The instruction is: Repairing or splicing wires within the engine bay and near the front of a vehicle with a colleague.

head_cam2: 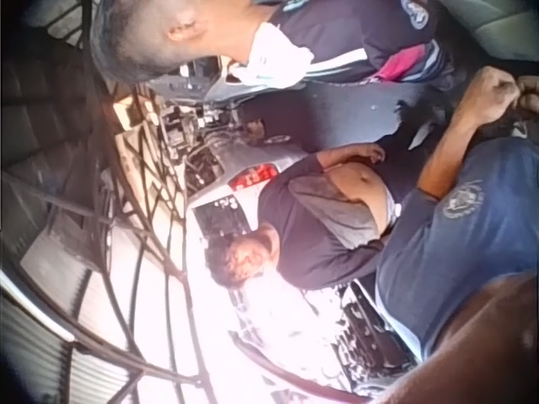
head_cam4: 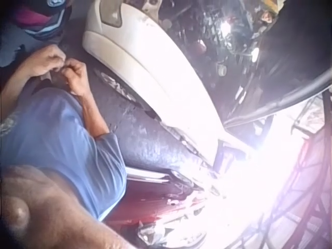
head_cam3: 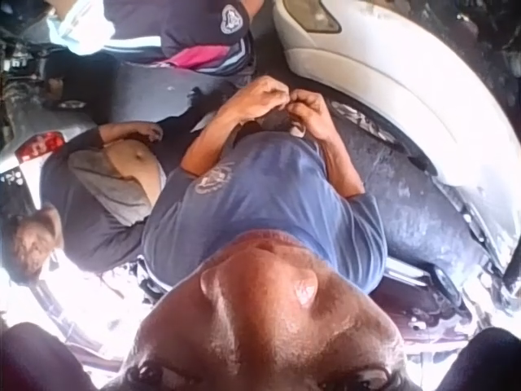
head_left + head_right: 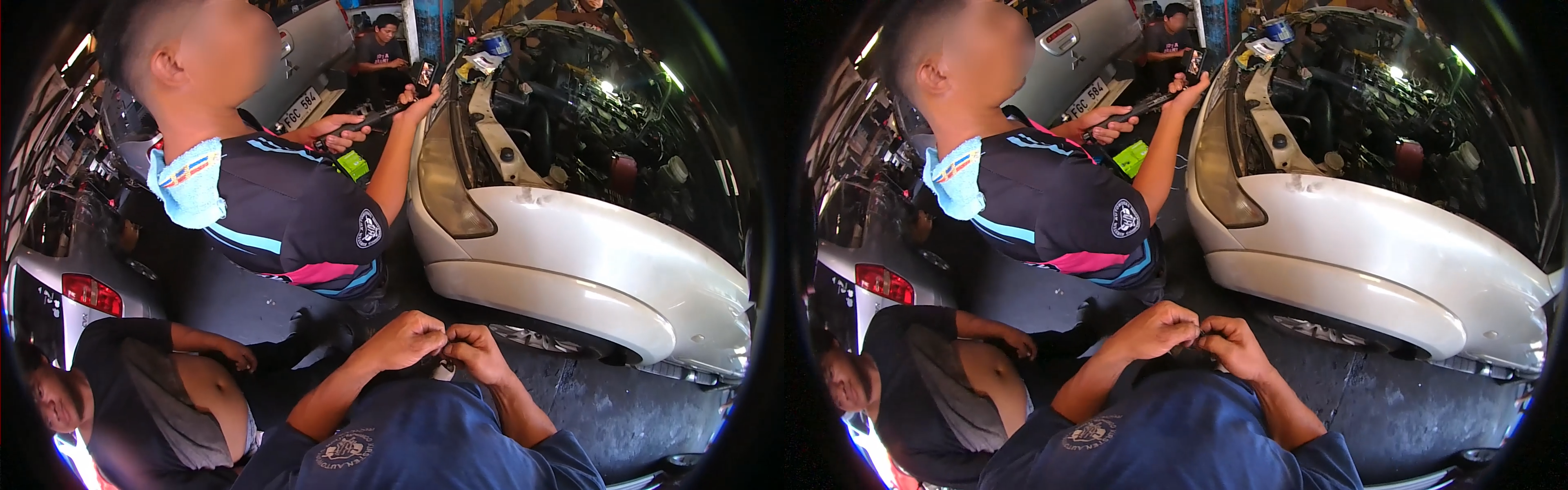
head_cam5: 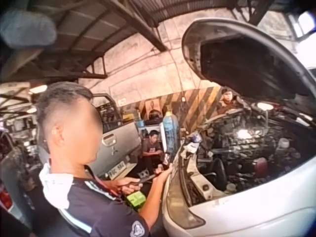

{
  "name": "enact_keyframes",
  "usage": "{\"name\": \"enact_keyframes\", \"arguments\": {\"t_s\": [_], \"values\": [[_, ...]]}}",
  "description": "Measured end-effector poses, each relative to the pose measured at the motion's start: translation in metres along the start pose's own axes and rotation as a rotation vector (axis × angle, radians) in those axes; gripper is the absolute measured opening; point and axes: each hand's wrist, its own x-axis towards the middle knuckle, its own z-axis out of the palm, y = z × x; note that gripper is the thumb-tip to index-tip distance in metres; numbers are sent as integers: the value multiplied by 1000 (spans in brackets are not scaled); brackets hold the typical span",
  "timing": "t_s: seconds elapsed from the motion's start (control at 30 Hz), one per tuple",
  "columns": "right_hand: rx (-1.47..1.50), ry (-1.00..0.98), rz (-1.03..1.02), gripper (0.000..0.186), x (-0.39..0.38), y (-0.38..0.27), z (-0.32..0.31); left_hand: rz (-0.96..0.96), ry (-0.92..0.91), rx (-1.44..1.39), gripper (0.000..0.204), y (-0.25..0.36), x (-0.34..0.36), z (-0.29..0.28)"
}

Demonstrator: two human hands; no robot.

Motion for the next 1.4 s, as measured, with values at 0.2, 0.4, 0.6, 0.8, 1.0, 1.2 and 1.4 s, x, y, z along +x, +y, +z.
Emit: {"name": "enact_keyframes", "arguments": {"t_s": [0.2,0.4,0.6,0.8,1.0,1.2,1.4], "values": [[221,-24,60,17,0,3,-6,52,-18,-93,26,-2,1,1],[195,-51,34,19,8,11,-16,20,-24,30,27,-3,10,3],[392,-49,82,21,9,21,-17,32,-49,-89,26,-1,14,4],[435,-57,90,23,10,22,-16,40,-33,-23,25,-2,14,5],[376,-37,117,19,8,16,-20,12,-26,19,24,2,12,5],[459,-71,116,18,10,25,-26,40,-23,-11,25,-2,15,8],[533,-114,59,21,15,33,-24,42,-31,-21,23,-12,19,10]]}}
